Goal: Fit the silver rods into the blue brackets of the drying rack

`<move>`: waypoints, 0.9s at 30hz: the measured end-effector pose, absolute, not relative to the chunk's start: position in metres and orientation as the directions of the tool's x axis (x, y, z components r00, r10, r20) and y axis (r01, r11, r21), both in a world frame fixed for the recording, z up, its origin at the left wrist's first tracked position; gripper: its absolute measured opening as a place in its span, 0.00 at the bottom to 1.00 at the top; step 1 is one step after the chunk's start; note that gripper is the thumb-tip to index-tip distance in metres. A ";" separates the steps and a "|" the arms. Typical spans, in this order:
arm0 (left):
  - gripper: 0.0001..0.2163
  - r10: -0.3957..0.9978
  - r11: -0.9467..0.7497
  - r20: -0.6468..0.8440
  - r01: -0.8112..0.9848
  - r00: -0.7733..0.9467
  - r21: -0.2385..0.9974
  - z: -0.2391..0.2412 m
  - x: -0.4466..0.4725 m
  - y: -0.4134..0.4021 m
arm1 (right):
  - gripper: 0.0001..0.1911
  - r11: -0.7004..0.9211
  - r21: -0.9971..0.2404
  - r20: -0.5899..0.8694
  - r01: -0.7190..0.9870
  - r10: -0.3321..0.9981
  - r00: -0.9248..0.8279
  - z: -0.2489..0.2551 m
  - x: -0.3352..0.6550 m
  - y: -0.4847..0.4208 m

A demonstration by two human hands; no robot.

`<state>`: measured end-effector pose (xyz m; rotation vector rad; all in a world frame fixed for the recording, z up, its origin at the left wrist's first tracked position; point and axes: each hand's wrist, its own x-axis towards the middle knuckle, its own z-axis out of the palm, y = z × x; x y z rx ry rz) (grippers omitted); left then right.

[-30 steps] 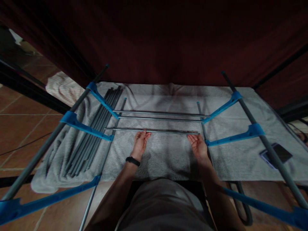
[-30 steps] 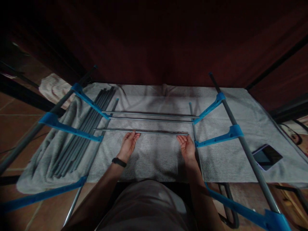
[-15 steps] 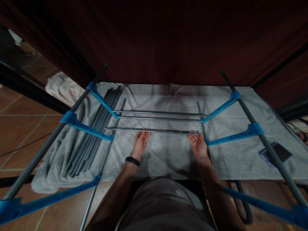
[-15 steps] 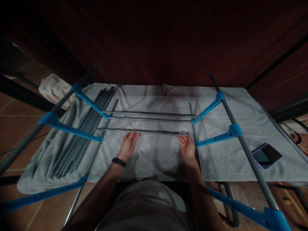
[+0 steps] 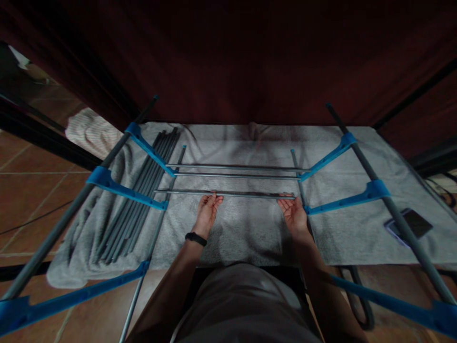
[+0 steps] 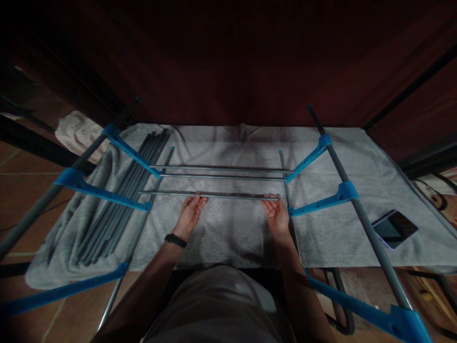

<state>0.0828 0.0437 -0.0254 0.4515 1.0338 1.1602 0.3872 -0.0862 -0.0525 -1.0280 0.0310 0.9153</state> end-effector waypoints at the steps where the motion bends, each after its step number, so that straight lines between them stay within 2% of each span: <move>1: 0.16 0.902 0.381 -0.430 -0.528 0.033 0.758 -0.025 0.083 0.044 | 0.17 0.185 -0.717 -0.435 -0.672 0.634 0.639 -0.051 0.387 -0.086; 15: 0.16 0.910 0.376 -0.413 -0.498 0.039 0.781 -0.028 0.080 0.044 | 0.19 0.178 -0.699 -0.465 -0.693 0.623 0.629 -0.048 0.386 -0.086; 27: 0.16 0.907 0.381 -0.421 -0.489 0.032 0.784 -0.029 0.080 0.045 | 0.09 0.192 -0.710 -0.430 -0.677 0.644 0.633 -0.048 0.382 -0.087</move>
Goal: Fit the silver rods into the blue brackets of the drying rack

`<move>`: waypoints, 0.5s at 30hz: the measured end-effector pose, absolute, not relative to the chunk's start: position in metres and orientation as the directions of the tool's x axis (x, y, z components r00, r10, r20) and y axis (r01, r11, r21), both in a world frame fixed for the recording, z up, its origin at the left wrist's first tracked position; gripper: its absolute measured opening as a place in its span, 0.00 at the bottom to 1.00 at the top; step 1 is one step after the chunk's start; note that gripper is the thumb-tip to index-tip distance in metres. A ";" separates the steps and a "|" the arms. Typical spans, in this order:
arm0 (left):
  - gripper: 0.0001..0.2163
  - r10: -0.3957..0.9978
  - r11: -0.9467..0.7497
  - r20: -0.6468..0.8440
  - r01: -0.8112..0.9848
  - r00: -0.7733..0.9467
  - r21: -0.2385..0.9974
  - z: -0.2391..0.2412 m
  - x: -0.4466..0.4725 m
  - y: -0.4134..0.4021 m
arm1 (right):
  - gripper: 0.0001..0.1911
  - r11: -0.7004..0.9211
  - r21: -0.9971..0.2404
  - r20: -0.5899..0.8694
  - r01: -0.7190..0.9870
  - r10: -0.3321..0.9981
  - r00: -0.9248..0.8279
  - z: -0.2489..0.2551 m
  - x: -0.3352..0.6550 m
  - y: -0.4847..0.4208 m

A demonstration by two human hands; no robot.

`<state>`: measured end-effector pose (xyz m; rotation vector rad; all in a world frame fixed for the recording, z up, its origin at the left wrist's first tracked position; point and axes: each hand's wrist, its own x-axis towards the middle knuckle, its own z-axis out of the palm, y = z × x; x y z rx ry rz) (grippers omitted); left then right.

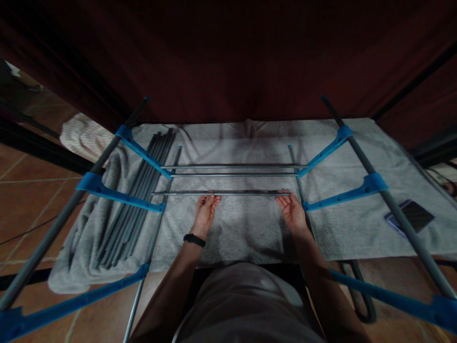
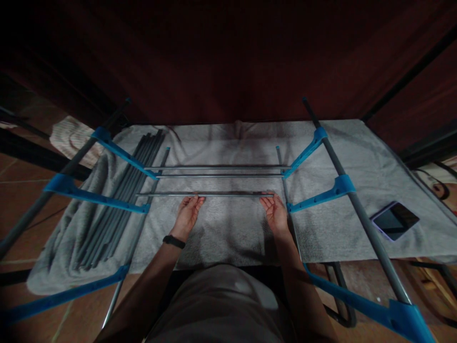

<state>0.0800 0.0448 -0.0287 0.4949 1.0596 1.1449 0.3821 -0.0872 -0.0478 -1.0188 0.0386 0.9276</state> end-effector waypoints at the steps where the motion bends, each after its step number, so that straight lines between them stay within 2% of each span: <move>1: 0.16 0.908 0.380 -0.419 -0.490 0.033 0.785 -0.029 0.080 0.045 | 0.08 0.192 -0.712 -0.426 -0.676 0.647 0.633 -0.047 0.382 -0.087; 9: 0.15 0.909 0.378 -0.416 -0.466 0.023 0.800 -0.030 0.080 0.046 | 0.07 0.199 -0.714 -0.420 -0.671 0.646 0.638 -0.045 0.380 -0.087; 15: 0.17 0.898 0.388 -0.439 -0.483 0.007 0.785 -0.028 0.082 0.045 | 0.07 0.212 -0.699 -0.431 -0.683 0.637 0.640 -0.047 0.379 -0.087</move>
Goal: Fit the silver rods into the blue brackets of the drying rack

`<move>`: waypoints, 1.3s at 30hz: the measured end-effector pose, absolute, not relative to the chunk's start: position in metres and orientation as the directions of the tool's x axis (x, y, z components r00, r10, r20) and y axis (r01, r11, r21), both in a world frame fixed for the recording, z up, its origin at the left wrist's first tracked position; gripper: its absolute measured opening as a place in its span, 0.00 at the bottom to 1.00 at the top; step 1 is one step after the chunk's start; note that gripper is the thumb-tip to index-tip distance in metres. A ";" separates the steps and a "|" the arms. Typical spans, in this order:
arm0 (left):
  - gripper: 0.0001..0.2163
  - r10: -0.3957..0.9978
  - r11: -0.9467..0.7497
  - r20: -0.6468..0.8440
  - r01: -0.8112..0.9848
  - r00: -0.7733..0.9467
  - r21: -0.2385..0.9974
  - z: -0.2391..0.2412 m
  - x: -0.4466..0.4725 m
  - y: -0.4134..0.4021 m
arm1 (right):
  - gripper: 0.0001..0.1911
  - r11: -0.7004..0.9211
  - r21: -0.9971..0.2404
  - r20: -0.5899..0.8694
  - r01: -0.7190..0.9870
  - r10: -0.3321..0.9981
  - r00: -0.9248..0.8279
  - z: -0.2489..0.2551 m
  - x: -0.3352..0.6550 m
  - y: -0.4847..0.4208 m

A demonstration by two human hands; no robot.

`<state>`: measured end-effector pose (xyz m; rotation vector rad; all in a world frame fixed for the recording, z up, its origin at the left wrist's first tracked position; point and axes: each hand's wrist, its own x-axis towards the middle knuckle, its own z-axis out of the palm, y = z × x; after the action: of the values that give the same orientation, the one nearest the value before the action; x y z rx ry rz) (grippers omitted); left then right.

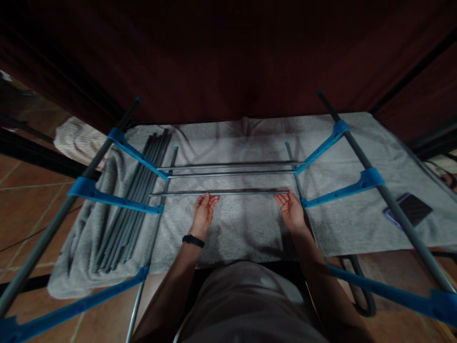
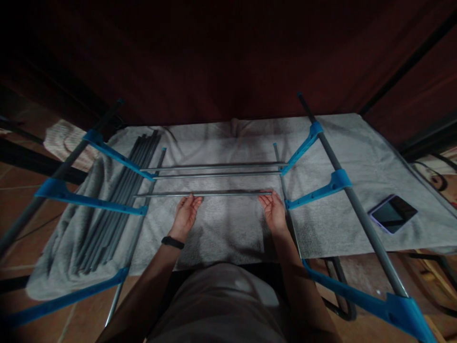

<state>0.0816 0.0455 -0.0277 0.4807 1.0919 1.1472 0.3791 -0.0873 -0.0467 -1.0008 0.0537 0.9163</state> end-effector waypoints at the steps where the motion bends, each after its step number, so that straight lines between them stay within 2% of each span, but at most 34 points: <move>1: 0.17 0.898 0.388 -0.440 -0.485 0.008 0.784 -0.027 0.082 0.045 | 0.07 0.216 -0.696 -0.432 -0.684 0.635 0.640 -0.047 0.379 -0.087; 16: 0.13 0.885 0.381 -0.465 -0.557 -0.011 0.738 -0.022 0.082 0.045 | 0.14 0.253 -0.706 -0.415 -0.661 0.608 0.677 -0.049 0.378 -0.086; 25: 0.13 0.886 0.388 -0.463 -0.543 -0.001 0.744 -0.019 0.084 0.044 | 0.10 0.231 -0.748 -0.351 -0.623 0.658 0.666 -0.047 0.377 -0.088; 34: 0.12 0.894 0.401 -0.445 -0.529 0.047 0.748 -0.025 0.081 0.044 | 0.18 0.220 -0.747 -0.358 -0.627 0.662 0.659 -0.046 0.377 -0.089; 39: 0.10 0.893 0.362 -0.449 -0.583 -0.005 0.727 -0.027 0.081 0.045 | 0.20 0.231 -0.759 -0.355 -0.609 0.638 0.684 -0.044 0.375 -0.088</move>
<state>0.0814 0.0447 -0.0273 0.3772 1.0315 1.2079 0.3748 -0.0878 -0.0441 -1.0272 -0.0321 0.8574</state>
